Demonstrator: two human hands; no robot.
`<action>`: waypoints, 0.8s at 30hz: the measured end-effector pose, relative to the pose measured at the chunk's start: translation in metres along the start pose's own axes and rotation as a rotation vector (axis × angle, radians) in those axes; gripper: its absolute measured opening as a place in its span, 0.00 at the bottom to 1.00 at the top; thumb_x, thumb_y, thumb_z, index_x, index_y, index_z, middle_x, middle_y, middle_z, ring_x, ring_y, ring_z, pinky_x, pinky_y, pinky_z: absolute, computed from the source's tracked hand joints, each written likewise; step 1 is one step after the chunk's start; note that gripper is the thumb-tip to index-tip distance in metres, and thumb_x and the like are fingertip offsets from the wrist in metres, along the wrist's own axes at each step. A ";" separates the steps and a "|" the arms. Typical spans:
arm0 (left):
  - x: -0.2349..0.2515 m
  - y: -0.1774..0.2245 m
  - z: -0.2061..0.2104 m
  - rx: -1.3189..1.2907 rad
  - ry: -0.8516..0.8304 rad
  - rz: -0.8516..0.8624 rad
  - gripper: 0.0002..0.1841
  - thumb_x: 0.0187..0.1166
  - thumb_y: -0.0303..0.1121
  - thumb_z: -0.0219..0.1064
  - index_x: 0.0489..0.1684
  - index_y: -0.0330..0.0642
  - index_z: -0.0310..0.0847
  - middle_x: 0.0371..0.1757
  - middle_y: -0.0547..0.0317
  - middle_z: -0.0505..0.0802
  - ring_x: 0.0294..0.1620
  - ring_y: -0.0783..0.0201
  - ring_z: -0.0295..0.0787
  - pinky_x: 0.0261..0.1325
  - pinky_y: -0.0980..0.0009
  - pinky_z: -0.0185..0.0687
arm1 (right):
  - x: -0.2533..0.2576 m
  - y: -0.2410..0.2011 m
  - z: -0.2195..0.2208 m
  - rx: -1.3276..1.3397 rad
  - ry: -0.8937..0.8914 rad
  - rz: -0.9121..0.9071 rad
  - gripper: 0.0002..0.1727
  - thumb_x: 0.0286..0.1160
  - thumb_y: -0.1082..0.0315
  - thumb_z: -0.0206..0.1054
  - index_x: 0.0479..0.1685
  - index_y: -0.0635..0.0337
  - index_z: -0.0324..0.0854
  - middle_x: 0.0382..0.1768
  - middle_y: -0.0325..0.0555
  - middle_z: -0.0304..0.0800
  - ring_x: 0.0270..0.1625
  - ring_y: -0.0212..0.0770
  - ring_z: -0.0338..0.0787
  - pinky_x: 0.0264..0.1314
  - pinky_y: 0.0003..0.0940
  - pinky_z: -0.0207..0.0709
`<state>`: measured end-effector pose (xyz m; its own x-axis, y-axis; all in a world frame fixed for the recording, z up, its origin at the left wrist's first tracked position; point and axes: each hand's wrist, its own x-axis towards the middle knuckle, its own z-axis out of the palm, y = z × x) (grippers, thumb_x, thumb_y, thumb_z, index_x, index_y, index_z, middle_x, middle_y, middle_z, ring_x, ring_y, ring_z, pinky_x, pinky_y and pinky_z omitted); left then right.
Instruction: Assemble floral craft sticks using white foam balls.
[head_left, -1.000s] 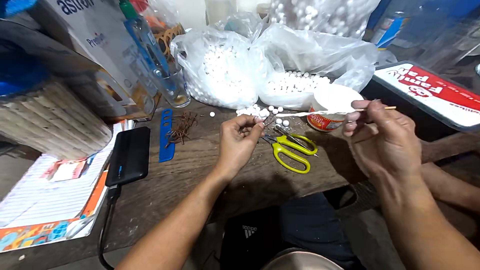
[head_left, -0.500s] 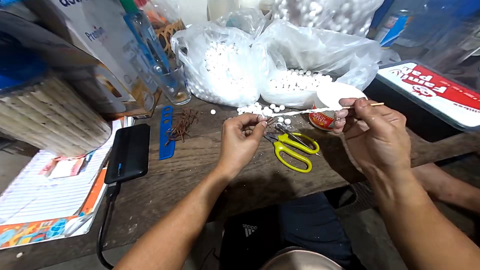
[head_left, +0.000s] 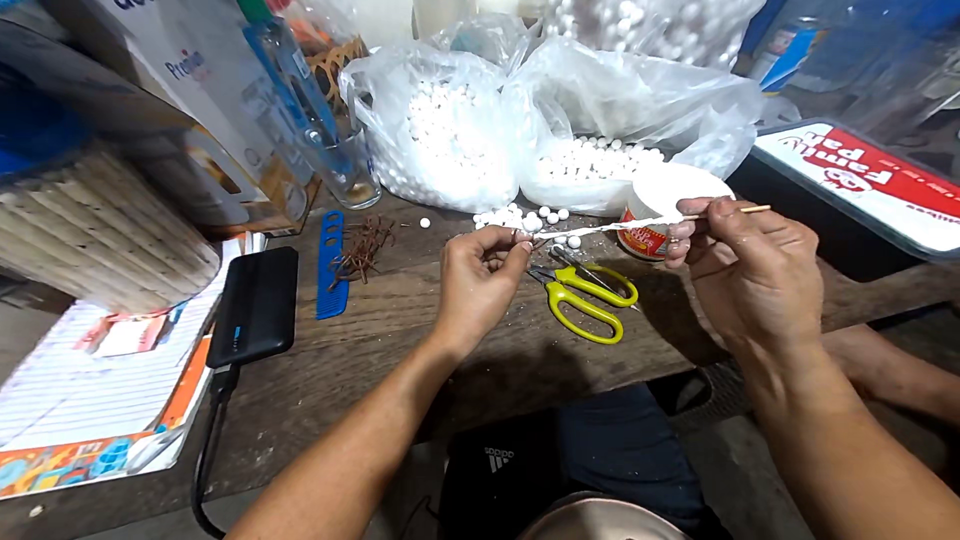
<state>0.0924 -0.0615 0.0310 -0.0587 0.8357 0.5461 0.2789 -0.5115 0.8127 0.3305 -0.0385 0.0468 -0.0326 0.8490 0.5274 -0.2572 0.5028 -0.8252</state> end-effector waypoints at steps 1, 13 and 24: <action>0.000 0.000 0.000 -0.001 0.000 0.002 0.03 0.77 0.19 0.67 0.37 0.33 0.87 0.30 0.63 0.91 0.26 0.82 0.85 0.32 0.86 0.82 | 0.001 0.001 -0.001 -0.003 -0.001 -0.001 0.21 0.89 0.74 0.48 0.42 0.55 0.91 0.32 0.31 0.95 0.31 0.25 0.91 0.38 0.21 0.88; 0.000 -0.001 0.001 0.025 0.002 -0.001 0.03 0.77 0.19 0.68 0.37 0.32 0.87 0.31 0.62 0.92 0.27 0.81 0.86 0.34 0.85 0.83 | 0.001 -0.001 -0.003 0.000 0.015 -0.003 0.21 0.88 0.74 0.48 0.41 0.54 0.91 0.32 0.31 0.95 0.31 0.26 0.92 0.38 0.21 0.88; 0.000 -0.004 0.000 0.072 0.008 0.008 0.03 0.77 0.20 0.68 0.36 0.33 0.87 0.30 0.63 0.91 0.27 0.82 0.84 0.33 0.86 0.81 | 0.001 -0.007 -0.015 -0.067 0.015 -0.038 0.20 0.89 0.73 0.48 0.44 0.54 0.90 0.33 0.30 0.95 0.33 0.26 0.92 0.41 0.22 0.89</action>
<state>0.0912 -0.0594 0.0281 -0.0641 0.8300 0.5541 0.3475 -0.5019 0.7920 0.3468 -0.0387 0.0504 -0.0095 0.8313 0.5557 -0.1931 0.5438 -0.8167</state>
